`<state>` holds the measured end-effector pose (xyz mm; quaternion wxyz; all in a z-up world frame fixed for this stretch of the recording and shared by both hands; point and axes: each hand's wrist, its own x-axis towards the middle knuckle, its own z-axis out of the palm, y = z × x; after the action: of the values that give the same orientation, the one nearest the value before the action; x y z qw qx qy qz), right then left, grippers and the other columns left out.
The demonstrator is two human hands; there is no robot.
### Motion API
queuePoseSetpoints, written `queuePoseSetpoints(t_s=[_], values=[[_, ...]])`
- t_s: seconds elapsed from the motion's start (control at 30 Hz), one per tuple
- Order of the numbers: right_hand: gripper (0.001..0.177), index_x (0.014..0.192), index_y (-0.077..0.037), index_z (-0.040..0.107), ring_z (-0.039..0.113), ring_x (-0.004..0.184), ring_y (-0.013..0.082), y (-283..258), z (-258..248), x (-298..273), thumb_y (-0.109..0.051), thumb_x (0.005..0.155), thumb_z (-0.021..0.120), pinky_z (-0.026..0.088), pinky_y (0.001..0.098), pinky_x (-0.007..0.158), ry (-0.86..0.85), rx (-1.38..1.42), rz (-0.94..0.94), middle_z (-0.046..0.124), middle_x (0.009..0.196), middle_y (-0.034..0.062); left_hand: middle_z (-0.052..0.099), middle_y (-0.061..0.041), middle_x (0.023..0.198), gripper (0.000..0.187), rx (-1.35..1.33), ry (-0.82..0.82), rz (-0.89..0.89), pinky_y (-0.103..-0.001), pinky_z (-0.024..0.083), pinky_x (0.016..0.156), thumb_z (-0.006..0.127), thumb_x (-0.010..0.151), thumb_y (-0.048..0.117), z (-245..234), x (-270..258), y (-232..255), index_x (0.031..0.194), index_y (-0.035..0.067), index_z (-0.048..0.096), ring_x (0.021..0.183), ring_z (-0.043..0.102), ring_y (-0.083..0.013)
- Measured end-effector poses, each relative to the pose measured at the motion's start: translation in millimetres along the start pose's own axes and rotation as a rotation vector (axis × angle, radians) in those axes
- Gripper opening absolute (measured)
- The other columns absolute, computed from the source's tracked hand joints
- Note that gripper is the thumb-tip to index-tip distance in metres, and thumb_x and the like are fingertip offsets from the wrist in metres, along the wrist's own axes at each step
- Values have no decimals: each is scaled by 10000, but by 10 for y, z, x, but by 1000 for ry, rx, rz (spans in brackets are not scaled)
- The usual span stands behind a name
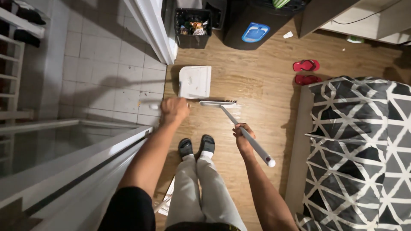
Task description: The recorder uses a dustpan and a squeegee to clean debris from the floor.
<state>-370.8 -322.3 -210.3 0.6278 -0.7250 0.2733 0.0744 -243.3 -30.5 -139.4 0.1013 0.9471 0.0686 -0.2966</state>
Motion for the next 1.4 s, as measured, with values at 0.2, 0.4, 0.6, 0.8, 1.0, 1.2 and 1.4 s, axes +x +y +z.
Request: queuePoseSetpoints(t_s=[0.2, 0.4, 0.6, 0.8, 1.0, 1.2, 1.4], values=[[124, 1023, -17, 671, 742, 884, 190, 35, 142, 69, -61, 962, 572, 622, 324, 756, -28, -12, -23, 709, 925, 87, 747, -142, 1089, 295, 35, 75, -19, -477, 572, 829, 705, 880, 400, -156, 374, -35, 1023, 164, 807, 1048, 710, -333], [117, 1031, -22, 687, 741, 862, 157, -2, 302, 175, -80, 959, 616, 629, 301, 739, -94, -98, -51, 724, 942, 83, 785, -143, 1020, 319, 83, -48, -128, -464, 591, 805, 709, 919, 415, -574, 184, -354, 1042, 135, 799, 981, 754, -300], [120, 999, -24, 714, 690, 733, 126, 41, 692, 249, -65, 953, 610, 569, 260, 652, -137, -107, -95, 723, 830, 72, 769, -134, 1042, 339, 28, 122, -229, -473, 573, 795, 708, 905, 456, -410, 39, -857, 1031, 155, 799, 1011, 724, -317], [123, 1000, -61, 719, 621, 692, 94, 180, 990, 366, -70, 931, 618, 518, 242, 631, -242, -84, -120, 695, 808, 18, 763, -112, 1097, 390, -37, 73, -330, -457, 569, 866, 699, 901, 523, -357, -191, -1123, 1046, 177, 805, 1067, 717, -303], [114, 975, -82, 685, 613, 657, 83, 320, 1268, 409, -190, 943, 666, 529, 246, 620, -292, -101, -192, 667, 760, -12, 760, -121, 1119, 360, -97, 101, -416, -460, 571, 915, 734, 860, 486, -160, -166, -1386, 1083, 209, 789, 1087, 715, -318], [141, 996, -92, 703, 551, 630, 114, 255, 1443, 284, -227, 954, 697, 460, 270, 576, -266, -246, -145, 617, 689, 31, 774, -107, 1063, 301, -17, 213, -356, -446, 570, 816, 677, 937, 457, -288, -157, -1470, 1017, 205, 823, 1002, 742, -297], [175, 971, -64, 703, 614, 641, 96, 203, 1744, 267, -237, 949, 710, 523, 250, 605, -286, -164, -80, 664, 726, 3, 782, -12, 1072, 218, 92, 110, -416, -443, 530, 835, 621, 973, 286, -440, 145, -1480, 1062, 240, 815, 1048, 722, -204]])
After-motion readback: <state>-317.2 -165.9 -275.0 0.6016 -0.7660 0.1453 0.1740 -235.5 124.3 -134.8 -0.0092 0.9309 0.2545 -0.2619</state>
